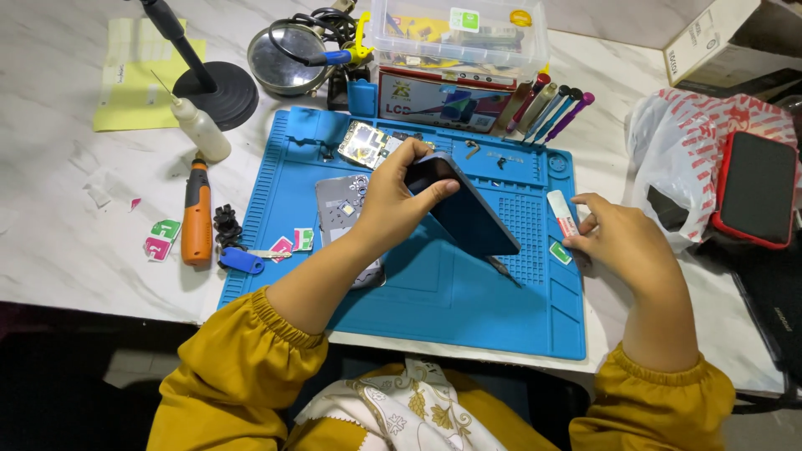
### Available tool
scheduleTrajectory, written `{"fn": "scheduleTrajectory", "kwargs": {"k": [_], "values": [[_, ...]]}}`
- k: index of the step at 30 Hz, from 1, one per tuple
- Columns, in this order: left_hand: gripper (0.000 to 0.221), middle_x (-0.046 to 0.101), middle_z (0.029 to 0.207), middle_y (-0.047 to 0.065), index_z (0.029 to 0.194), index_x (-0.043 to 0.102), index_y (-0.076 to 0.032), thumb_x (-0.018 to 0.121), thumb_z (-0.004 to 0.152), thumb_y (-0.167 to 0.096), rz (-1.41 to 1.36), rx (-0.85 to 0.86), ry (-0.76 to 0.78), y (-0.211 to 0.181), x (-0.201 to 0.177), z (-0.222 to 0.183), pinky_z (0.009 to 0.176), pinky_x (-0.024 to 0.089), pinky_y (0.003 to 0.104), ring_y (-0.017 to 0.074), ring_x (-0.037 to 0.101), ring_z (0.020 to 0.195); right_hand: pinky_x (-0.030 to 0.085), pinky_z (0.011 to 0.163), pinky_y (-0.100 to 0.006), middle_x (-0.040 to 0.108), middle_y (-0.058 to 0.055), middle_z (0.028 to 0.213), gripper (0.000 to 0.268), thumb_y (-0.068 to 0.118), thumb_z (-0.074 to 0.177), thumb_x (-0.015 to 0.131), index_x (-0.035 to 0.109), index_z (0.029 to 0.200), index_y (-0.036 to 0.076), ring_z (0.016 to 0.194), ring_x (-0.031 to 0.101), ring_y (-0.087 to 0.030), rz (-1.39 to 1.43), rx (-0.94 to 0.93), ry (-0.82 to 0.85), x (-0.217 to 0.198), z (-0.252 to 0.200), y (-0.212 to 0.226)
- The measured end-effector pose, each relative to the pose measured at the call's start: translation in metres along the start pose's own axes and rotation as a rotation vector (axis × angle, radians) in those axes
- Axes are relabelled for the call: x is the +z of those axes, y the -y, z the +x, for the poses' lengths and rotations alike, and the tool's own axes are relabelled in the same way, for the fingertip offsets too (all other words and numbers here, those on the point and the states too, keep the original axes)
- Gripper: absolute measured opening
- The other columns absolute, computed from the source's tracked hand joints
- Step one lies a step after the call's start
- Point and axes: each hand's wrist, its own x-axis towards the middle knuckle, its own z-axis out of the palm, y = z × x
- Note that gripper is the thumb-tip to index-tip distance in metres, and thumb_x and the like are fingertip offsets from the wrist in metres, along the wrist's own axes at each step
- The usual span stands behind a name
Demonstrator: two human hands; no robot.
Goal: Disassembling a mobile phone to access internal components using a screwdriver and pry tool
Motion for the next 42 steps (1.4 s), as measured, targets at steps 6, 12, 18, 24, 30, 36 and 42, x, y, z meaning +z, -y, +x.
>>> {"fn": "scheduleTrajectory", "kwargs": {"k": [6, 12, 18, 24, 30, 36, 42], "values": [[0.028, 0.064, 0.096, 0.004, 0.108, 0.062, -0.012, 0.072, 0.092, -0.033, 0.067, 0.084, -0.026, -0.002, -0.001, -0.001, 0.070, 0.051, 0.030, 0.0194, 0.061, 0.088, 0.045, 0.079, -0.044, 0.065, -0.016, 0.102, 0.036, 0.013, 0.096, 0.072, 0.066, 0.128, -0.002, 0.083, 0.063, -0.031, 0.225, -0.328, -0.407, 0.011, 0.005, -0.014], [0.022, 0.058, 0.086, 0.005, 0.094, 0.056, -0.010, 0.067, 0.096, -0.028, 0.135, 0.130, -0.019, -0.011, -0.007, -0.001, 0.065, 0.044, 0.031, 0.0200, 0.055, 0.078, 0.051, 0.057, -0.026, 0.058, -0.010, 0.097, 0.019, 0.007, 0.100, 0.064, 0.046, 0.103, 0.011, 0.071, 0.057, -0.017, 1.316, -0.615, -0.378, -0.002, -0.021, 0.046], [0.019, 0.066, 0.078, 0.012, 0.107, 0.066, -0.013, 0.067, 0.099, -0.030, 0.091, 0.137, -0.069, 0.002, -0.004, -0.001, 0.071, 0.053, 0.039, 0.0357, 0.070, 0.080, 0.066, 0.071, -0.036, 0.074, -0.023, 0.103, 0.041, 0.036, 0.106, 0.053, 0.061, 0.112, -0.004, 0.084, 0.078, -0.025, 1.249, -0.866, -0.306, -0.021, -0.028, 0.121], [0.015, 0.068, 0.077, 0.009, 0.107, 0.067, -0.016, 0.069, 0.097, -0.028, 0.068, 0.122, -0.048, -0.008, -0.006, -0.001, 0.070, 0.054, 0.037, 0.0319, 0.071, 0.077, 0.064, 0.073, -0.037, 0.068, -0.023, 0.103, 0.018, -0.004, 0.094, 0.075, 0.060, 0.103, -0.007, 0.082, 0.075, -0.027, 1.126, -0.868, -0.503, -0.010, -0.013, 0.115], [0.013, 0.067, 0.091, 0.001, 0.106, 0.067, -0.021, 0.069, 0.097, -0.030, 0.091, 0.255, 0.010, -0.007, -0.007, -0.001, 0.089, 0.051, 0.037, 0.0278, 0.065, 0.092, 0.062, 0.082, -0.038, 0.068, -0.021, 0.098, 0.014, -0.004, 0.093, 0.074, 0.060, 0.096, -0.006, 0.095, 0.074, -0.032, 1.076, -0.932, -0.568, 0.007, -0.008, 0.102], [0.026, 0.038, 0.146, 0.005, 0.120, 0.061, -0.021, 0.046, 0.109, -0.039, -0.263, 0.209, 0.357, 0.005, -0.004, -0.004, 0.118, 0.034, 0.056, 0.0343, 0.041, 0.143, 0.062, 0.080, -0.036, 0.064, -0.020, 0.097, 0.014, 0.002, 0.100, 0.067, 0.055, 0.098, -0.004, 0.096, 0.072, -0.032, 1.267, -0.916, -0.533, 0.023, -0.021, 0.120], [0.058, 0.029, 0.148, 0.013, 0.117, 0.056, -0.012, 0.049, 0.099, -0.067, -0.430, 0.233, 0.514, -0.011, -0.012, -0.005, 0.120, 0.033, 0.056, 0.0398, 0.034, 0.146, 0.059, 0.076, -0.032, 0.065, -0.018, 0.094, 0.012, 0.000, 0.098, 0.067, 0.056, 0.096, -0.004, 0.093, 0.071, -0.029, 1.278, -0.969, -0.540, 0.027, -0.023, 0.119]]}}
